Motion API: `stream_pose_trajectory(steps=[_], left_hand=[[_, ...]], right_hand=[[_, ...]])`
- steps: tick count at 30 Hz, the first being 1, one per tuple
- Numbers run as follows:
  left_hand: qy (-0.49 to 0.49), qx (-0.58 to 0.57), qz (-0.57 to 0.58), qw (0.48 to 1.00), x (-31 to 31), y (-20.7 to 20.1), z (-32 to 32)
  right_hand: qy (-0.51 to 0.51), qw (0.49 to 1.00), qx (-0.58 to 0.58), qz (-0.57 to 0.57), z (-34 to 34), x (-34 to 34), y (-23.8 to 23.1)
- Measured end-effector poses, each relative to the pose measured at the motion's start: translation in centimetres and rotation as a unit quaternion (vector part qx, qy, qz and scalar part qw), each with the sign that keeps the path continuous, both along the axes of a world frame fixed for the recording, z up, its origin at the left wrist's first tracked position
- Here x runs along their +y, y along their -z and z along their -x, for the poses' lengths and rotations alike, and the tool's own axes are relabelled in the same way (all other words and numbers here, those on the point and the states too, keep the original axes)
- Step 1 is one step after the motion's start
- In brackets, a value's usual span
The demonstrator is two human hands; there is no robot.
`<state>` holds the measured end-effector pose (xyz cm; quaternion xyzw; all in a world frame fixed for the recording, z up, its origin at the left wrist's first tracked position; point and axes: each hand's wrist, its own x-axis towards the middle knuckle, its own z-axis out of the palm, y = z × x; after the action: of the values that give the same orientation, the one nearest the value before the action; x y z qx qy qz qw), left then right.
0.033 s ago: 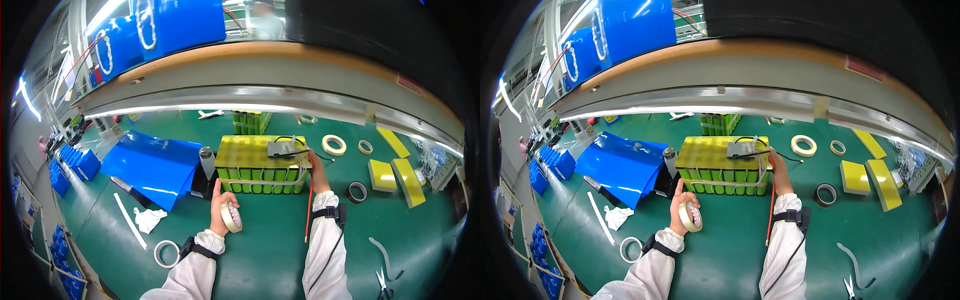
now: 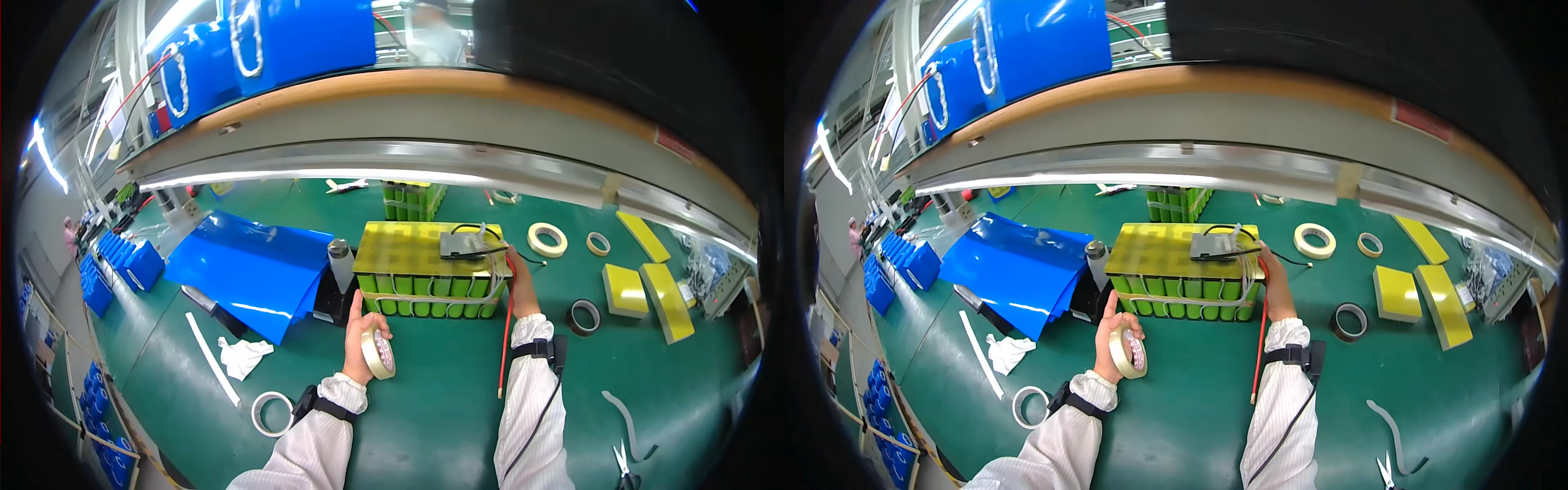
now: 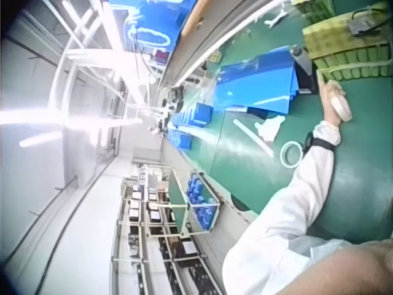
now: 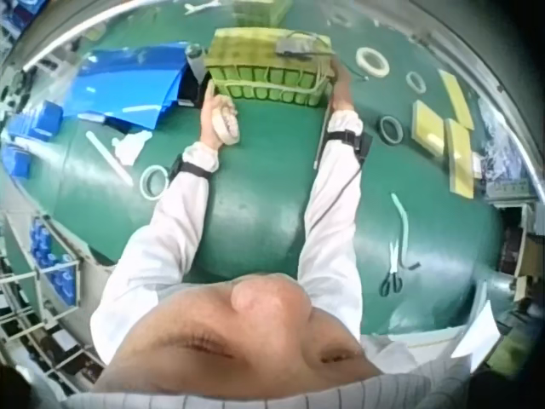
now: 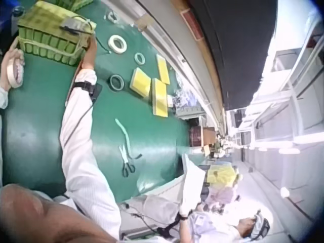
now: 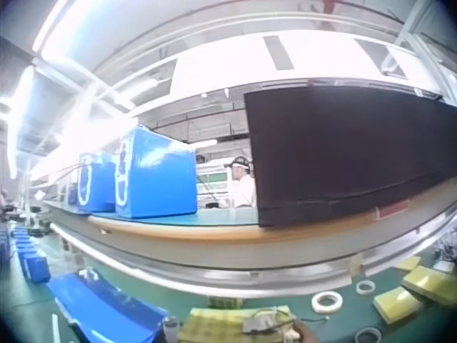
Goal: The recorder is assembling battery packs by applying adhesive tape and managing wiring at a factory assembly station.
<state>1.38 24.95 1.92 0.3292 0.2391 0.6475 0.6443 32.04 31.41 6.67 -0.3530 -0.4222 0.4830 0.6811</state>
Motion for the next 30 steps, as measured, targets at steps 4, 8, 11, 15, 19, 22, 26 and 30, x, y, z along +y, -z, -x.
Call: stream_pose_trajectory(steps=[4, 8, 11, 15, 19, 22, 26, 30], left_hand=[[0.027, 0.013, 0.01, 1.0, 0.3, -0.1, 0.0], [0.025, 0.01, 0.029, 0.999, 0.1, -0.3, 0.5], [0.033, -0.001, 0.032, 0.999, 0.2, -0.4, 0.7], [0.036, -0.007, 0.03, 0.999, 0.9, 0.2, 1.2], [0.065, 0.012, 0.032, 0.997, 1.6, 0.2, 0.6], [0.054, 0.034, 0.032, 0.997, 1.3, -0.2, 1.2], [0.05, 0.028, 0.034, 0.998, 1.2, -0.4, 1.0], [0.044, 0.045, 0.016, 0.998, 1.2, -0.5, 0.6]], right_hand=[[-0.037, 0.997, 0.061, 0.014, -0.4, 0.2, 0.9], [-0.054, 0.993, 0.107, 0.024, -0.2, 1.0, 2.3], [-0.045, 0.995, 0.091, 0.019, 0.6, 0.6, 1.9], [-0.038, 0.996, 0.076, -0.01, 0.2, 1.7, 3.7], [-0.02, 0.995, 0.095, -0.009, -1.0, 2.2, 4.9], [-0.043, 0.994, 0.097, -0.015, 0.2, 2.2, 5.0], [-0.065, 0.992, 0.099, -0.041, -0.6, 2.3, 5.6], [-0.013, 0.994, 0.095, -0.046, -1.5, 2.9, 6.3]])
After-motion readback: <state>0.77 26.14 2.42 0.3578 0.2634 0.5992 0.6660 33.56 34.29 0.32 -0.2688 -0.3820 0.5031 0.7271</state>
